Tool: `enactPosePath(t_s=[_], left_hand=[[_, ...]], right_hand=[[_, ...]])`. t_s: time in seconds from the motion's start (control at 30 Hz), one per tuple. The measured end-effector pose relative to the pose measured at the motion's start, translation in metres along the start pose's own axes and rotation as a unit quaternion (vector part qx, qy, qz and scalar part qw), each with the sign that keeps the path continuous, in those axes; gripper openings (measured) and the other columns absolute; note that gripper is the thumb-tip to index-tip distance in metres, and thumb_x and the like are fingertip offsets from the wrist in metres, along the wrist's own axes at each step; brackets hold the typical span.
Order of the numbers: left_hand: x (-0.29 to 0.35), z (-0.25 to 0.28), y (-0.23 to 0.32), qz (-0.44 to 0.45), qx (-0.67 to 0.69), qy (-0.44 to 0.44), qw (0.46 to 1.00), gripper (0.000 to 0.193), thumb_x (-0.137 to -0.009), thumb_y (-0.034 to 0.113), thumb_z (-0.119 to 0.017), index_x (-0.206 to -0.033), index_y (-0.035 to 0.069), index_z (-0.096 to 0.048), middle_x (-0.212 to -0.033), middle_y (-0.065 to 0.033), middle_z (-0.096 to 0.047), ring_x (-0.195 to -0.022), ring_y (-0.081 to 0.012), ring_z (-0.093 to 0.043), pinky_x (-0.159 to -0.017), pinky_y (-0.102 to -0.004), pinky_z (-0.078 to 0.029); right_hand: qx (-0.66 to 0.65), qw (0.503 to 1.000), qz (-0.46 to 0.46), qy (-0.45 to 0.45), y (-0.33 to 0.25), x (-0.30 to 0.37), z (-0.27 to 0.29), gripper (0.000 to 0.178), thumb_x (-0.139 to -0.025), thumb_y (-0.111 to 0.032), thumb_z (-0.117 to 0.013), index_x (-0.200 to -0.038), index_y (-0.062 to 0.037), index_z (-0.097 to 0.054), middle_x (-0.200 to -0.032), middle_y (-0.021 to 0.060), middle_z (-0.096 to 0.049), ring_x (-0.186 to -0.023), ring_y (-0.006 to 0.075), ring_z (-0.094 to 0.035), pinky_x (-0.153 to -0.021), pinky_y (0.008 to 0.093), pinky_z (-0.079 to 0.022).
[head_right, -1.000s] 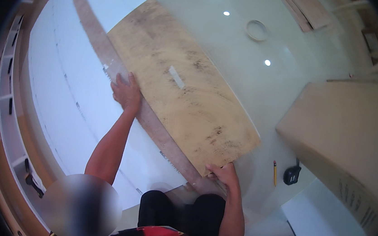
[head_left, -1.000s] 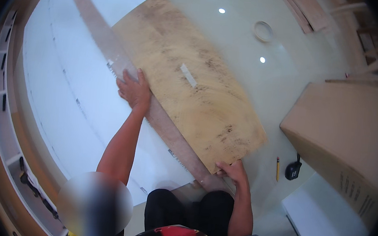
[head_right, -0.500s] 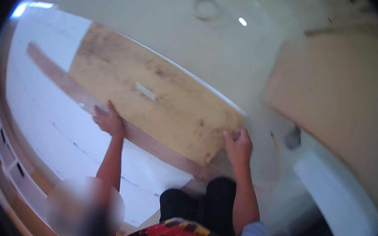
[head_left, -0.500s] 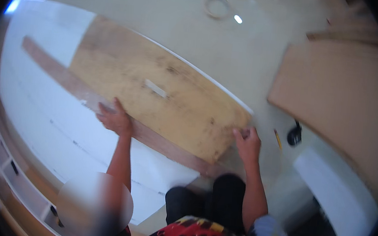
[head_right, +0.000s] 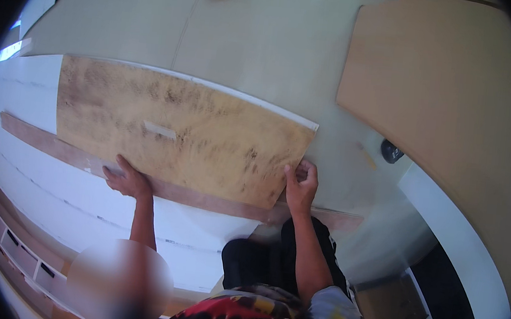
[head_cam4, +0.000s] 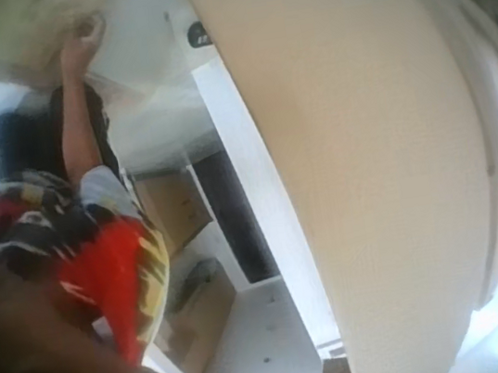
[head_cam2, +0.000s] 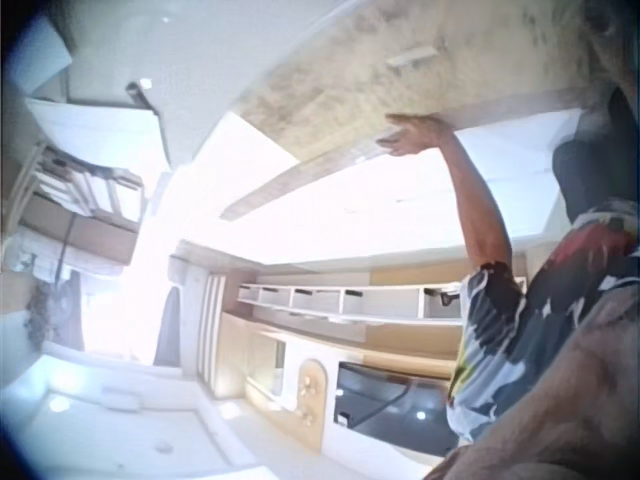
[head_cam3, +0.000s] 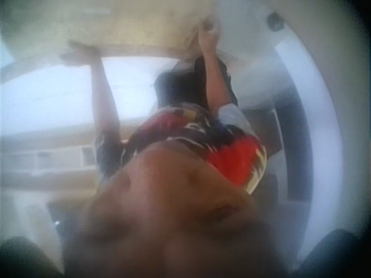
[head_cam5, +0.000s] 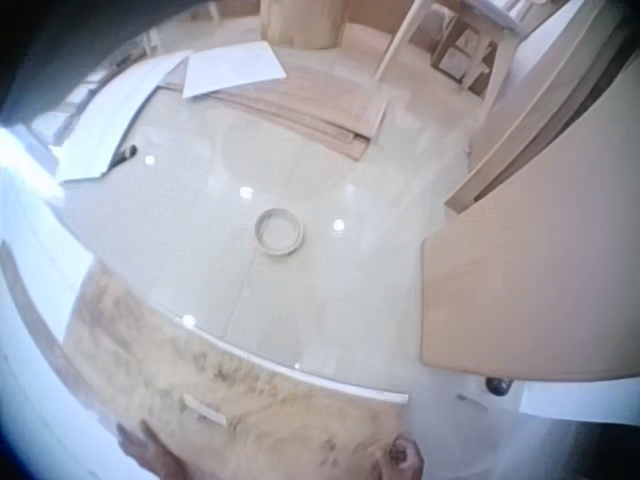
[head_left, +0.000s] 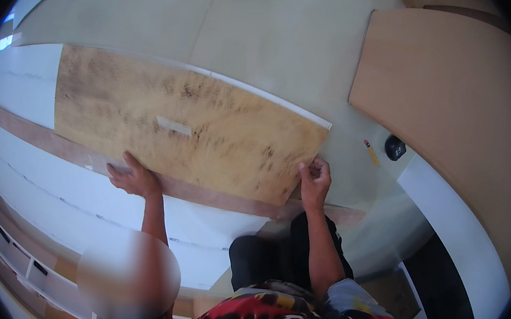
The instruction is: The person measures a large white laminate panel on the floor using a tape measure and pencil, then aligns a wooden straightedge and cuts the panel with a utility knife. The person repositions the straightedge and continues cutting along the marked line.
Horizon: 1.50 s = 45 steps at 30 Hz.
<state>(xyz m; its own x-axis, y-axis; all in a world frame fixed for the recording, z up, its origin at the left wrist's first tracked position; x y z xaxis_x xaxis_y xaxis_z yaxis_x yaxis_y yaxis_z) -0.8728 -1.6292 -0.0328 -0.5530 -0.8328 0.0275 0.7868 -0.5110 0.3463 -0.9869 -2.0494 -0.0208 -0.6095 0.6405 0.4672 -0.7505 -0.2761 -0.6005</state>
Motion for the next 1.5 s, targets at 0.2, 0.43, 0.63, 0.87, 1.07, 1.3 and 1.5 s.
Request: enactPosePath(t_s=[0.2, 0.43, 0.63, 0.87, 1.07, 1.3, 1.5], left_hand=[[-0.001, 0.004, 0.004, 0.025, -0.024, -0.034, 0.999, 0.089, -0.093, 0.067, -0.05, -0.151, 0.002, -0.031, -0.146, -0.0317, -0.03, -0.128, -0.0468, -0.045, -0.102, -0.0533, -0.046], [-0.005, 0.002, -0.019, -0.023, -0.035, 0.023, 0.999, 0.087, -0.092, 0.065, -0.053, -0.149, 0.001, -0.036, -0.146, -0.0325, -0.033, -0.131, -0.0482, -0.042, -0.107, -0.054, -0.041], [-0.002, -0.003, -0.015, 0.004, 0.008, 0.008, 1.0, 0.09, -0.09, 0.062, -0.06, -0.151, 0.001, -0.033, -0.151, -0.0346, -0.026, -0.14, -0.0501, -0.028, -0.115, -0.0551, -0.028], [0.0, 0.0, -0.02, 0.007, -0.04, 0.008, 0.999, 0.094, -0.087, 0.061, -0.066, -0.151, 0.002, -0.032, -0.152, -0.0333, -0.027, -0.143, -0.0477, -0.026, -0.117, -0.052, -0.025], [-0.002, 0.004, -0.006, 0.027, -0.004, -0.01, 1.0, 0.095, -0.084, 0.057, -0.071, -0.152, 0.004, -0.031, -0.152, -0.0355, -0.022, -0.142, -0.0492, -0.025, -0.117, -0.0537, -0.024], [0.0, 0.006, -0.013, 0.009, -0.014, 0.002, 1.0, 0.091, -0.087, 0.054, -0.069, -0.152, 0.004, -0.031, -0.152, -0.0349, -0.023, -0.142, -0.049, -0.026, -0.117, -0.0533, -0.025], [0.002, 0.001, -0.012, 0.014, 0.001, 0.003, 1.0, 0.088, -0.089, 0.054, -0.068, -0.152, 0.005, -0.032, -0.153, -0.0347, -0.022, -0.142, -0.0494, -0.025, -0.116, -0.0546, -0.023]], right_hand=[[0.169, 0.954, 0.245, 0.033, -0.079, -0.008, 0.008, 0.07, -0.077, -0.017, -0.082, -0.135, 0.002, -0.048, -0.131, 0.0239, -0.047, -0.12, 0.04, -0.05, -0.102, 0.0442, -0.044], [0.203, 0.956, 0.206, -0.038, -0.071, -0.06, 0.008, 0.065, -0.078, -0.024, -0.081, -0.131, 0.0045, -0.055, -0.126, 0.0243, -0.053, -0.119, 0.0391, -0.052, -0.102, 0.0426, -0.044], [0.131, 0.972, 0.113, -0.161, -0.082, -0.074, 0.02, 0.035, -0.077, -0.018, -0.081, -0.098, 0.0007, -0.06, -0.095, 0.0149, -0.065, -0.094, 0.0249, -0.062, -0.089, 0.0369, -0.048], [0.037, 0.973, 0.138, -0.179, -0.093, -0.099, 0.004, 0.039, -0.083, -0.007, -0.074, -0.12, 0.0005, -0.064, -0.113, 0.0145, -0.064, -0.111, 0.0222, -0.058, -0.1, 0.035, -0.044], [0.1, 0.944, 0.225, -0.22, -0.089, -0.11, 0.006, 0.042, -0.087, -0.003, -0.07, -0.129, 0.0012, -0.061, -0.118, 0.0113, -0.061, -0.115, 0.0224, -0.058, -0.103, 0.0335, -0.043], [0.102, 0.94, 0.22, -0.242, -0.08, -0.108, 0.002, 0.042, -0.085, -0.008, -0.07, -0.126, 0.0001, -0.063, -0.129, 0.017, -0.057, -0.122, 0.0312, -0.053, -0.108, 0.0394, -0.039], [0.194, 0.928, 0.276, -0.16, -0.097, -0.093, 0.001, 0.041, -0.081, -0.007, -0.072, -0.121, -0.0001, -0.065, -0.121, 0.0165, -0.054, -0.115, 0.0321, -0.053, -0.103, 0.0383, -0.042]])
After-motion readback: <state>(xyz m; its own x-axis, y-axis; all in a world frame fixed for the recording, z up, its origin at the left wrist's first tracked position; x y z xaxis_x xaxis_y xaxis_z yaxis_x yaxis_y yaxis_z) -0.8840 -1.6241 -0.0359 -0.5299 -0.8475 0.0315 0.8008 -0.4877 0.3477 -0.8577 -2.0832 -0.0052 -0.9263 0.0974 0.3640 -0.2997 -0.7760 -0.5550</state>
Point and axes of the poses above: each hand's wrist, its own x-axis away from the middle knuckle, its own z-axis out of the back of the hand, y = z × x, the point moved 3 cm from there along -x, towards the middle knuckle
